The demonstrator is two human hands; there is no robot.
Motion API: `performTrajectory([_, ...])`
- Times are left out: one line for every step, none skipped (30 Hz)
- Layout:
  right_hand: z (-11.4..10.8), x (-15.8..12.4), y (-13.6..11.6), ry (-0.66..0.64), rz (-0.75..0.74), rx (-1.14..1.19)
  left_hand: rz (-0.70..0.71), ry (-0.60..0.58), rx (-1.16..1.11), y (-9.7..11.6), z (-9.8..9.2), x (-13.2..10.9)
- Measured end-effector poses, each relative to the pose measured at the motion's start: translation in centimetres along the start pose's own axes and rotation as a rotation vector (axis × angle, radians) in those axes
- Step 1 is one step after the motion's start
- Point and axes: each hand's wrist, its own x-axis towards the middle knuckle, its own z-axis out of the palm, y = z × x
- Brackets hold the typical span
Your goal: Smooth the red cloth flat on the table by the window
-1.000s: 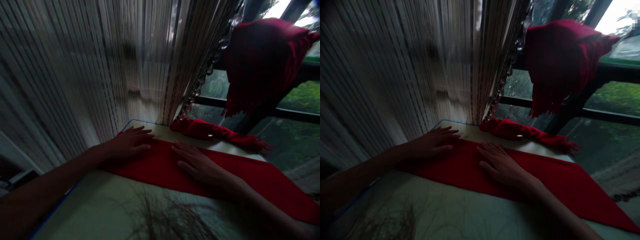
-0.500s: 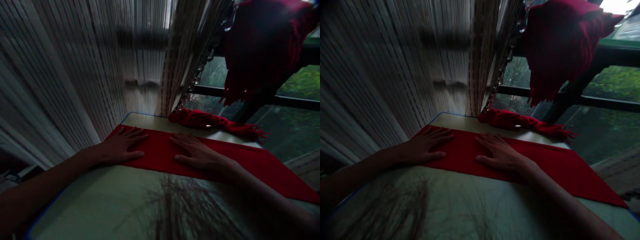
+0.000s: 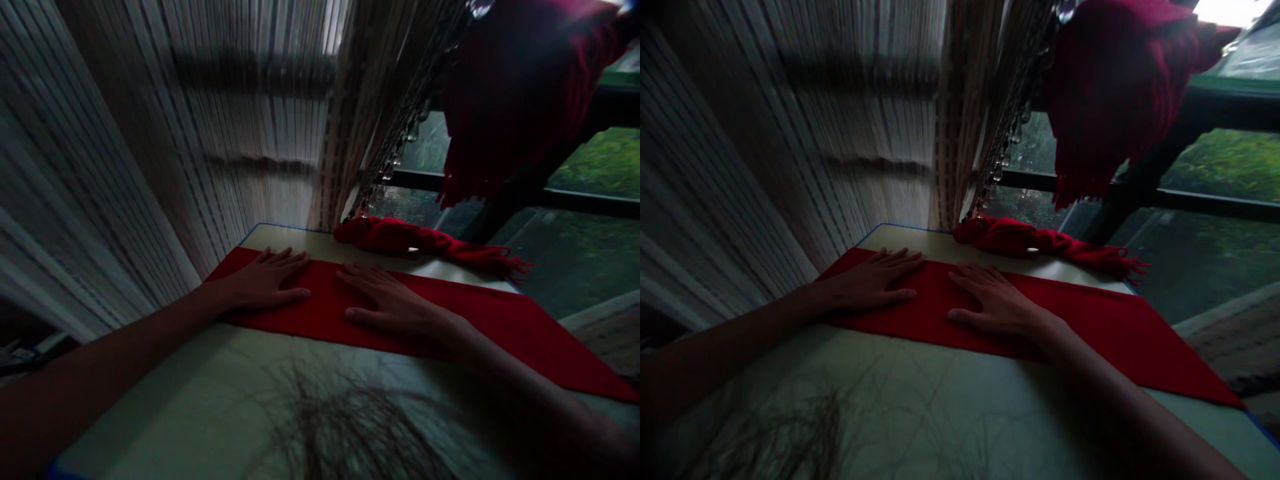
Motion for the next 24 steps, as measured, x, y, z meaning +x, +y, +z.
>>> performTrajectory([0.0, 0.0, 0.1, 0.006, -0.002, 0.002, -0.001, 0.002, 0.004, 0.0, 0.0, -0.1])
performTrajectory([0.0, 0.0, 0.1, 0.009, -0.003, 0.004, -0.002, 0.002, 0.005, 0.0, -0.1, -0.1])
performTrajectory([0.1, 0.1, 0.2, 0.005, -0.004, 0.004, -0.006, -0.001, 0.006, 0.0, -0.1, -0.2])
performTrajectory([0.0, 0.1, 0.2, -0.001, -0.002, 0.001, -0.012, -0.002, 0.004, 0.0, -0.2, -0.2])
performTrajectory([0.0, 0.1, 0.2, -0.007, 0.0, -0.003, -0.017, -0.002, 0.001, 0.1, -0.2, -0.2])
performTrajectory([0.0, 0.1, 0.1, -0.014, 0.003, -0.008, -0.022, -0.001, -0.001, 0.1, -0.2, -0.2])
performTrajectory([-0.1, 0.1, 0.1, -0.018, 0.005, -0.013, -0.026, 0.001, -0.001, 0.2, -0.2, -0.2])
performTrajectory([-0.1, 0.1, 0.0, -0.02, 0.007, -0.015, -0.029, 0.001, 0.0, 0.2, -0.2, -0.1])
performTrajectory([-0.1, 0.1, -0.1, -0.021, 0.007, -0.014, -0.03, 0.001, 0.002, 0.2, -0.2, -0.1])
performTrajectory([-0.2, 0.1, -0.1, -0.022, 0.006, -0.013, -0.029, 0.0, 0.004, 0.3, -0.2, -0.1])
performTrajectory([-0.2, 0.1, -0.2, -0.022, 0.005, -0.013, -0.028, -0.003, 0.006, 0.2, -0.2, -0.1])
performTrajectory([-0.2, 0.1, -0.2, -0.023, 0.005, -0.015, -0.028, -0.005, 0.007, 0.2, -0.2, -0.1])
performTrajectory([-0.2, 0.0, -0.1, -0.024, 0.004, -0.019, -0.028, -0.004, 0.006, 0.2, -0.3, -0.1])
performTrajectory([-0.1, 0.0, -0.1, -0.024, 0.003, -0.024, -0.027, -0.003, 0.005, 0.1, -0.3, -0.1])
performTrajectory([-0.1, -0.1, 0.0, -0.023, 0.002, -0.028, -0.027, -0.001, 0.006, 0.1, -0.3, -0.1])
performTrajectory([-0.1, -0.1, 0.1, -0.02, 0.004, -0.027, -0.026, 0.002, 0.006, 0.1, -0.3, -0.2])
performTrajectory([-0.1, -0.1, 0.1, -0.015, 0.009, -0.018, -0.023, 0.005, 0.006, 0.1, -0.3, -0.2])
performTrajectory([-0.2, 0.0, 0.1, -0.004, 0.016, -0.005, -0.018, 0.006, 0.006, 0.2, -0.2, -0.2])
performTrajectory([-0.3, 0.2, 0.0, 0.012, 0.023, 0.011, -0.014, 0.005, 0.006, 0.3, -0.2, -0.2])
performTrajectory([-0.4, 0.6, -0.2, 0.035, 0.027, 0.024, -0.013, 0.002, 0.007, 0.4, -0.2, -0.2])
performTrajectory([-0.6, 1.0, -0.6, 0.06, 0.028, 0.033, -0.013, 0.001, 0.007, 0.5, -0.2, -0.2])
performTrajectory([-0.8, 1.6, -1.1, 0.085, 0.023, 0.035, -0.014, 0.0, 0.007, 0.5, -0.2, -0.1])
performTrajectory([-1.0, 2.3, -1.7, 0.108, 0.017, 0.029, -0.015, 0.002, 0.01, 0.3, -0.3, -0.1])
performTrajectory([-1.1, 3.2, -2.5, 0.114, 0.014, 0.026, -0.023, 0.014, 0.012, -0.1, -0.5, -0.1])
